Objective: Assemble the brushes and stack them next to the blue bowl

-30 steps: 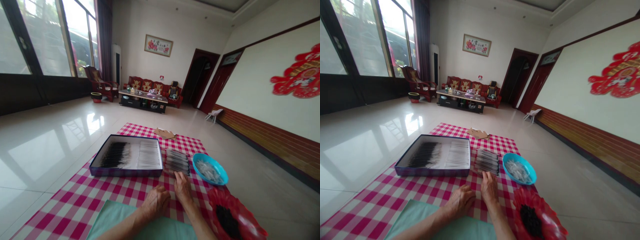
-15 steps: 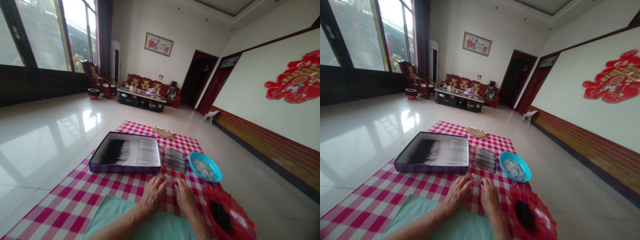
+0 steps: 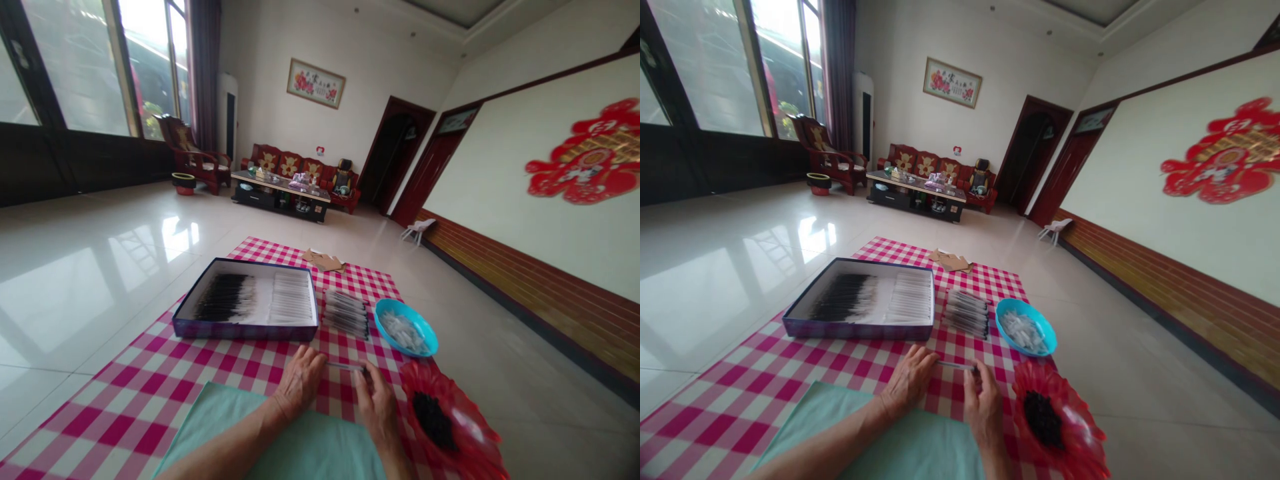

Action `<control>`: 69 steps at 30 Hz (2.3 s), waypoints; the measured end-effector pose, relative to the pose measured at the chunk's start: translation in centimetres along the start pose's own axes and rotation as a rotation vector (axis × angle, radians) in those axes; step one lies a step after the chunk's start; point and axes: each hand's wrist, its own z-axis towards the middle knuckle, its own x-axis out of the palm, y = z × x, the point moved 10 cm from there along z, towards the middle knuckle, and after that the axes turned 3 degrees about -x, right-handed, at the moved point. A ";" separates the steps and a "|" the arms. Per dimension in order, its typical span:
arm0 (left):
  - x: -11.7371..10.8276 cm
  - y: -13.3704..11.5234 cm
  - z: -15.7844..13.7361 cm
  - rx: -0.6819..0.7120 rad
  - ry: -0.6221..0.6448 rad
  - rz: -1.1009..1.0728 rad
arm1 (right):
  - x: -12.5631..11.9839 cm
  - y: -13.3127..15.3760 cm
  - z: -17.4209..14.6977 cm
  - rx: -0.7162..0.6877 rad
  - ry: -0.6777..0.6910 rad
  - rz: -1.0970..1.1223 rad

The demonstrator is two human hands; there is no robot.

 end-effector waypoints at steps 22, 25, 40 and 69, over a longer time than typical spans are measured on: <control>-0.2 -2.3 -0.2 0.071 0.085 0.127 | 3.4 0.1 -0.5 0.146 0.139 0.195; -0.5 -2.1 -0.3 0.053 0.038 0.162 | 3.5 0.4 -0.5 0.132 0.145 0.164; -0.7 -1.9 -0.5 0.079 -0.047 0.219 | 4.6 -0.4 -0.8 0.228 0.210 0.473; -0.1 -1.5 -0.8 0.049 -0.018 0.219 | 4.5 1.2 -1.0 0.165 0.231 0.601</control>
